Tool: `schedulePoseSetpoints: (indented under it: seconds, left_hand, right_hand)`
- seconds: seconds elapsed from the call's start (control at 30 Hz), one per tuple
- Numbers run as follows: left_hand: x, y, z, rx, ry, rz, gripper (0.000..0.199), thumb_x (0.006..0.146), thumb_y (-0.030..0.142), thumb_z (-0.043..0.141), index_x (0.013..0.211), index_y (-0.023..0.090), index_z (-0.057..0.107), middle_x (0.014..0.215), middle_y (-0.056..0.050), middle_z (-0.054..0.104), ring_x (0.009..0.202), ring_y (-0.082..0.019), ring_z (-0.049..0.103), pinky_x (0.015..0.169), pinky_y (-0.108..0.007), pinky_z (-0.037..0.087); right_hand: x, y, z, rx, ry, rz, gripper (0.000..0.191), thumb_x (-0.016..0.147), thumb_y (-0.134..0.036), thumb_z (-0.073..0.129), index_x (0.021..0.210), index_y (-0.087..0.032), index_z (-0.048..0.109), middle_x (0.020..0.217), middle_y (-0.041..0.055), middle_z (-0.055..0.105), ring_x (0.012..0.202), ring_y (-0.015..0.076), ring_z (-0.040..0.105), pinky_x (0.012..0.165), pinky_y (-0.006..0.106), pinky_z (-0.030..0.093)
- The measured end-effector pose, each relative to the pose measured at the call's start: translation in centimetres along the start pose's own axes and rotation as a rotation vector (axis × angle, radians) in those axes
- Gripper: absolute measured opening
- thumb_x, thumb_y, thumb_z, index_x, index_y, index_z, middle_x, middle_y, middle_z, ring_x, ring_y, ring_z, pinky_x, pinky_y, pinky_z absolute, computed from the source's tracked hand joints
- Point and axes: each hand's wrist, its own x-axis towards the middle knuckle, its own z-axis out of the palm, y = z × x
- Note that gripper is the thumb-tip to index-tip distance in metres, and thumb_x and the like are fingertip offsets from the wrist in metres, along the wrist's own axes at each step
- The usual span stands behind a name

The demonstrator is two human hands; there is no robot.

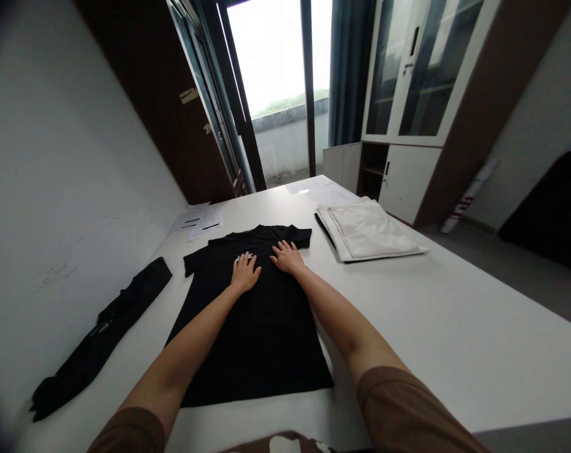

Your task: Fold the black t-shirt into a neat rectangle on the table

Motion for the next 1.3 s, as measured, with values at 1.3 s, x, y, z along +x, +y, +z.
schedulePoseSetpoints:
  seconds: [1.3]
  left_hand:
    - [-2.7, -18.8, -1.3, 0.082, 0.031, -0.578, 0.063, 0.100, 0.052, 0.030, 0.152, 0.021, 0.044, 0.162, -0.014, 0.037, 0.148, -0.036, 0.031, 0.116, -0.060, 0.028]
  right_hand:
    - [-0.3, -0.1, -0.3, 0.033, -0.031, 0.008, 0.061, 0.103, -0.057, 0.035, 0.153, -0.024, 0.046, 0.163, 0.0084, 0.035, 0.152, 0.0286, 0.024, 0.123, 0.050, 0.015]
